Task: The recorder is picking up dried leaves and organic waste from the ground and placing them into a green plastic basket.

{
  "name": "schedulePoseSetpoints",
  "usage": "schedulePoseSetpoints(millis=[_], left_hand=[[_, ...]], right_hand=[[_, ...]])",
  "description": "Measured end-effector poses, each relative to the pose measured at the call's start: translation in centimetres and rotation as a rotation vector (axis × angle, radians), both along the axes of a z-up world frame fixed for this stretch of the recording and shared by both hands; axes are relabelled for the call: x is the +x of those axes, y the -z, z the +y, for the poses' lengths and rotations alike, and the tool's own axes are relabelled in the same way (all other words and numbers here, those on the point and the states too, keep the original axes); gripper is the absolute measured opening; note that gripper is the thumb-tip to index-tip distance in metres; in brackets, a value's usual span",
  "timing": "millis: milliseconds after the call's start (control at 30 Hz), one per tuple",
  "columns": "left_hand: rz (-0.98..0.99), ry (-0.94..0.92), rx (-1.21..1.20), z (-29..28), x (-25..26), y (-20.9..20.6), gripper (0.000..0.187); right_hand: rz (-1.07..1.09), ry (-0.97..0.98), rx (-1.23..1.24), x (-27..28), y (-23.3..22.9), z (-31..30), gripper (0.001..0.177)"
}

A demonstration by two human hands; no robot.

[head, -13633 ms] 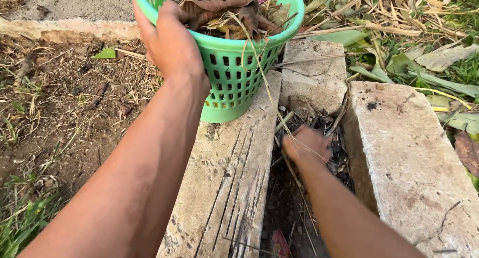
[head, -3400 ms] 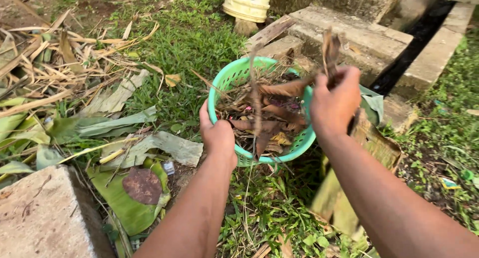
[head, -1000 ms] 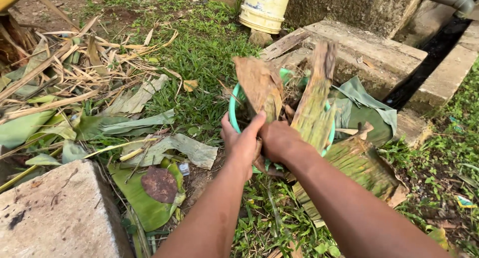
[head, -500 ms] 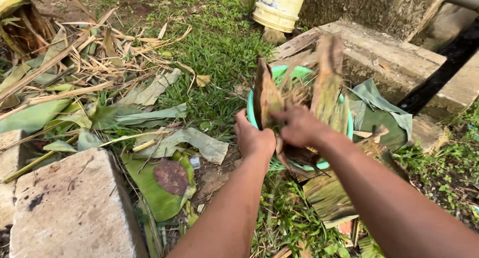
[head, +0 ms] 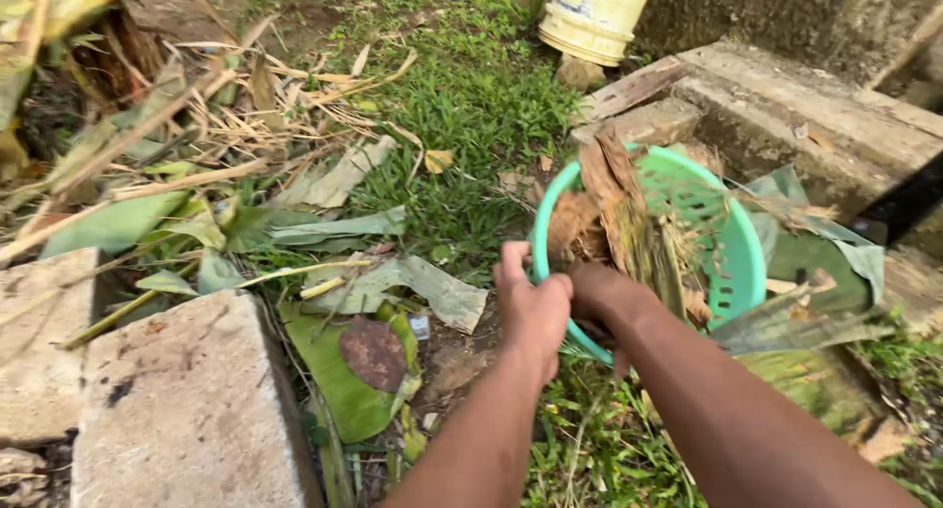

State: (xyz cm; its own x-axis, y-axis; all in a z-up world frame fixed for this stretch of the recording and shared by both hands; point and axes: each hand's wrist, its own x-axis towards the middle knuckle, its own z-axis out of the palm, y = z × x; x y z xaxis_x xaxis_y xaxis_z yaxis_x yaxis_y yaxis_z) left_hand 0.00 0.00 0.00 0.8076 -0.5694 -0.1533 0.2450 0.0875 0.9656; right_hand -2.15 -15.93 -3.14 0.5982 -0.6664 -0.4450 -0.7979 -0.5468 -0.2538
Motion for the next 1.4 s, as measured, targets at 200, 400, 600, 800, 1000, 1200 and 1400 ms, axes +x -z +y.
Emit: schedulePoseSetpoints(millis=[200, 400, 600, 800, 1000, 1200, 1400], left_hand=[[0.030, 0.030, -0.059, 0.3, -0.5, 0.8, 0.049], [-0.068, 0.090, 0.123, 0.9, -0.5, -1.2, 0.054], [-0.137, 0.053, 0.169, -1.0, -0.7, 0.2, 0.064], [0.002, 0.095, 0.184, 0.3, -0.8, -2.3, 0.070], [0.115, -0.070, 0.095, -3.5, -1.7, 0.0, 0.074], [0.158, -0.031, 0.286, -2.6, -1.1, -1.5, 0.088], [0.385, 0.129, 0.287, -1.9, -1.5, -1.9, 0.086]], right_hand=[[0.025, -0.098, -0.216, 0.1, 4.5, -1.9, 0.040], [-0.094, -0.098, -0.327, -0.7, 5.2, -3.3, 0.038], [-0.091, -0.093, -0.427, -2.2, -4.9, 1.6, 0.041], [-0.323, 0.252, -0.460, -4.6, -10.7, 3.8, 0.026], [-0.429, 0.274, -0.445, -3.3, -11.7, 7.5, 0.032], [-0.384, 0.319, -0.407, -3.1, -10.6, 7.9, 0.043], [-0.423, 0.351, -0.388, -4.3, -9.4, 7.9, 0.030]])
